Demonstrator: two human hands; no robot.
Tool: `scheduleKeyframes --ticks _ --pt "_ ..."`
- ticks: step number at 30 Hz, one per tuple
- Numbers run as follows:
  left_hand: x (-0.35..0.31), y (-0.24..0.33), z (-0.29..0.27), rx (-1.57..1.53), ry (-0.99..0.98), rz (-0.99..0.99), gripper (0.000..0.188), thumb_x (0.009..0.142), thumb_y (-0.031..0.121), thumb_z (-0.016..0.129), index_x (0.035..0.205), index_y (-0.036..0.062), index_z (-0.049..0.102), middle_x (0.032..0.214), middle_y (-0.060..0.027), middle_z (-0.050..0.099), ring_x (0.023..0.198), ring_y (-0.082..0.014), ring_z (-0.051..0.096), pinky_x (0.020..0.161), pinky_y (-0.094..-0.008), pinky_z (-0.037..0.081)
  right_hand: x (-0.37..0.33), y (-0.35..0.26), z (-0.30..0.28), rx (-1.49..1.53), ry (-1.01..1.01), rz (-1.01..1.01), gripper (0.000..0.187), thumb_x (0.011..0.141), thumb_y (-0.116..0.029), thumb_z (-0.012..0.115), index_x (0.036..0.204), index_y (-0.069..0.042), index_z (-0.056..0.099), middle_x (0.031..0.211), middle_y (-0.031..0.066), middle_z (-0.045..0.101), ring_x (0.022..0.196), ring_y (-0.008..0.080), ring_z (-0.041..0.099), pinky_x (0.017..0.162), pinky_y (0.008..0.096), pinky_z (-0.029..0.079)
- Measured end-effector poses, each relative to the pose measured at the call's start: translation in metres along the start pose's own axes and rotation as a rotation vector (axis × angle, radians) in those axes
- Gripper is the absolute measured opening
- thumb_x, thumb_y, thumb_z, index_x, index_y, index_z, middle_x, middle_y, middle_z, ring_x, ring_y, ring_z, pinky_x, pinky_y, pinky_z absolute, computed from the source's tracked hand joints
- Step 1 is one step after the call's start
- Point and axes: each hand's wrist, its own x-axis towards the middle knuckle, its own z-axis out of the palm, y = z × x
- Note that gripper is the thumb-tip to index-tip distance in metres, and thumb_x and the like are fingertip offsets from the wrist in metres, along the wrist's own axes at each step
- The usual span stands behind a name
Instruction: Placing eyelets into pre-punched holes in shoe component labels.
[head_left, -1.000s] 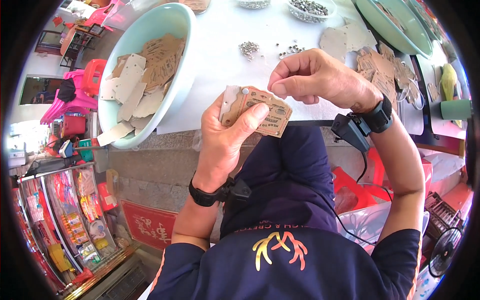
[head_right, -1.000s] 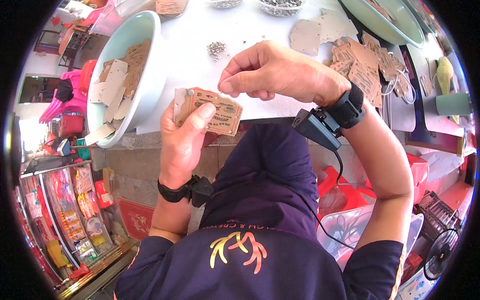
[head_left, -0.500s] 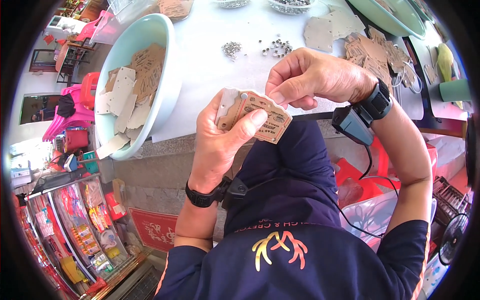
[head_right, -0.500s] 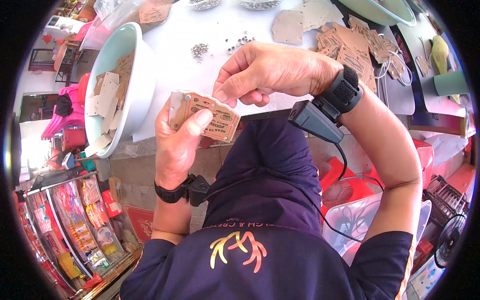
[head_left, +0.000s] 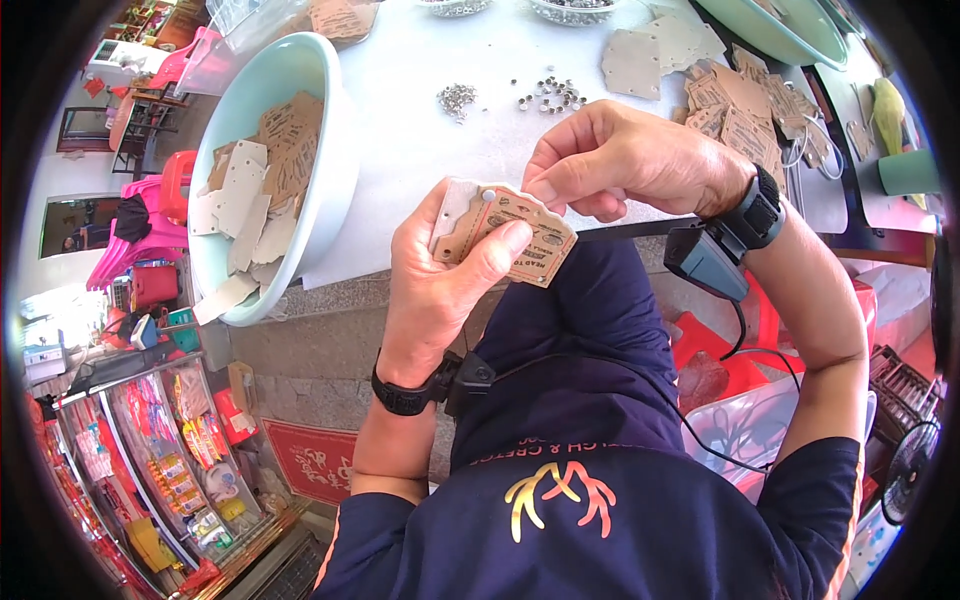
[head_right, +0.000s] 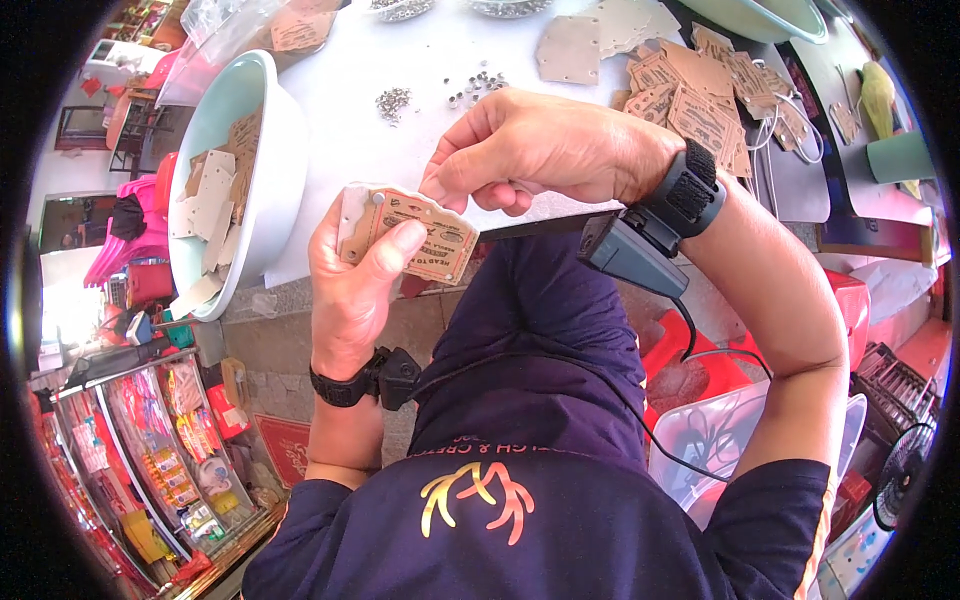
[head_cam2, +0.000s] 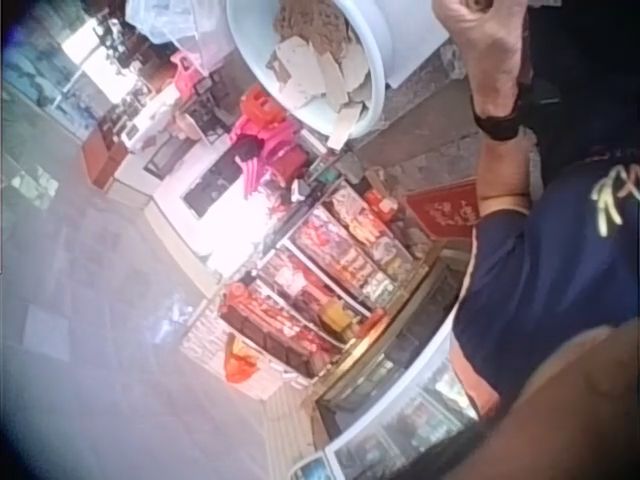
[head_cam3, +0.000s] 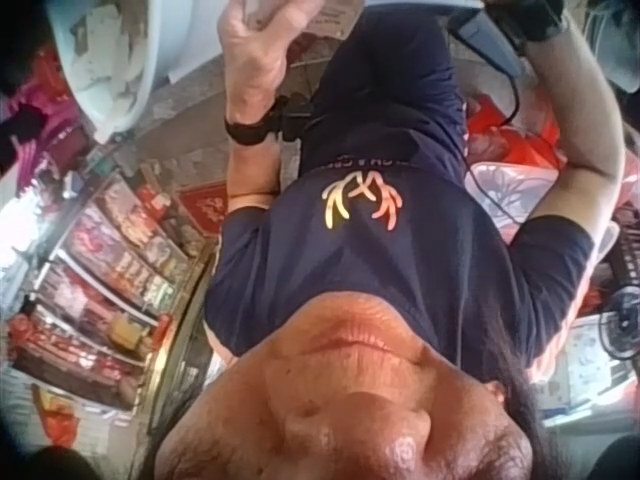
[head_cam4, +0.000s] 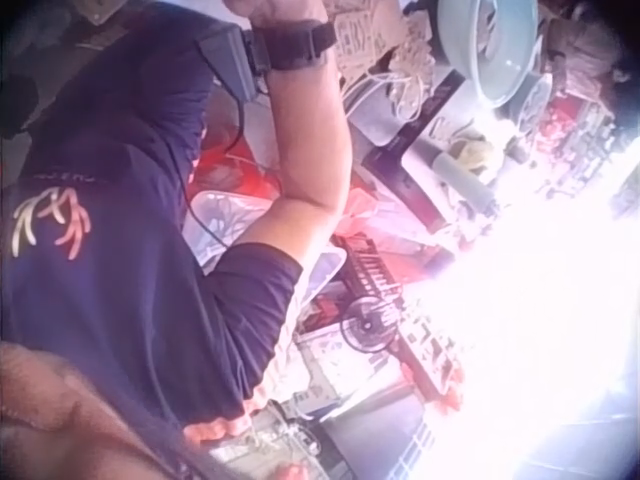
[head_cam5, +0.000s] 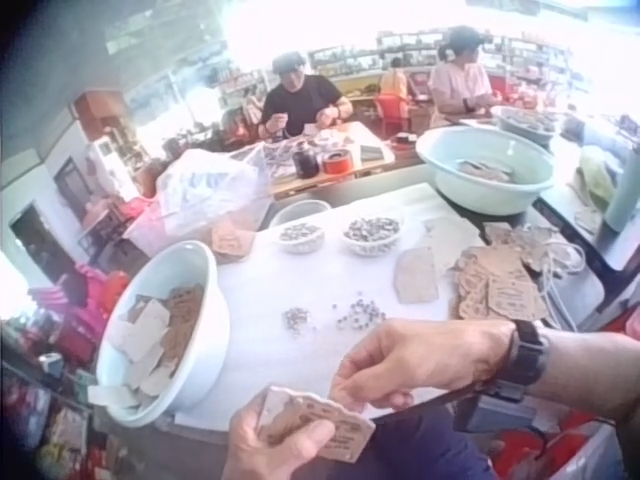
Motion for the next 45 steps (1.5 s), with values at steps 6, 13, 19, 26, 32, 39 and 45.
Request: scheduleKeyframes --ticks 6,13,19,26,32,39,45 --pt "0.002 0.000 0.000 -0.042 0.006 -0.003 0.024 0.087 0.006 0.068 0.109 0.0009 0.060 0.097 -0.0059 0.067 0.087 -0.0105 0.065 0.079 -0.0267 0.054 0.000 -0.001 -0.003 -0.043 -0.039 -0.014 0.019 0.086 -0.017 0.066 0.093 0.000 0.069 0.072 -0.0016 0.062 0.053 0.0019 0.047 0.049 0.0187 0.036" --pt "0.003 -0.001 0.000 -0.054 0.026 0.013 0.024 0.087 0.007 0.069 0.109 0.0012 0.061 0.096 -0.0053 0.067 0.087 -0.0097 0.064 0.078 -0.0260 0.054 -0.005 0.004 -0.002 0.064 -0.006 -0.047 0.023 0.088 -0.017 0.066 0.100 0.003 0.066 0.077 -0.0003 0.063 0.056 0.0020 0.049 0.050 0.0178 0.037" --pt "0.004 -0.004 0.001 0.004 0.090 0.061 0.022 0.088 0.008 0.069 0.107 0.0017 0.061 0.094 -0.0039 0.067 0.083 -0.0079 0.063 0.075 -0.0238 0.053 -0.006 0.008 0.005 -0.120 0.023 -0.158 0.025 0.088 -0.013 0.068 0.107 0.002 0.065 0.088 -0.0015 0.064 0.074 0.0014 0.055 0.064 0.0181 0.045" --pt "0.005 -0.006 0.003 0.026 0.115 0.090 0.019 0.088 0.008 0.069 0.105 0.0020 0.062 0.091 -0.0035 0.067 0.080 -0.0072 0.063 0.070 -0.0224 0.053 -0.008 0.010 0.012 -0.235 0.129 -0.188 0.018 0.089 -0.009 0.065 0.104 0.000 0.064 0.091 -0.0012 0.064 0.083 0.0034 0.057 0.075 0.0204 0.047" --pt "0.008 -0.009 0.005 0.022 0.131 0.093 0.018 0.089 0.009 0.069 0.104 0.0021 0.063 0.090 -0.0040 0.067 0.077 -0.0082 0.064 0.065 -0.0218 0.054 -0.008 0.014 0.014 -0.230 0.175 -0.220 0.015 0.090 -0.010 0.064 0.102 -0.002 0.063 0.093 -0.0021 0.063 0.086 0.0031 0.057 0.077 0.0207 0.047" --pt "0.014 -0.012 0.002 -0.221 0.109 -0.015 0.020 0.090 0.012 0.066 0.108 0.0020 0.065 0.095 -0.0055 0.068 0.084 -0.0114 0.065 0.074 -0.0278 0.055 -0.007 0.021 0.024 -0.038 0.260 -0.256 0.018 0.090 -0.011 0.064 0.106 -0.004 0.060 0.094 -0.0015 0.063 0.085 0.0036 0.057 0.076 0.0204 0.046" --pt "0.012 -0.010 0.015 -0.413 0.181 -0.048 0.020 0.090 0.010 0.065 0.109 0.0011 0.065 0.099 -0.0054 0.067 0.091 -0.0120 0.063 0.082 -0.0286 0.052 -0.010 0.021 0.033 0.140 0.339 -0.274 0.025 0.090 -0.009 0.065 0.112 -0.004 0.055 0.094 -0.0027 0.062 0.079 0.0021 0.055 0.065 0.0166 0.042"
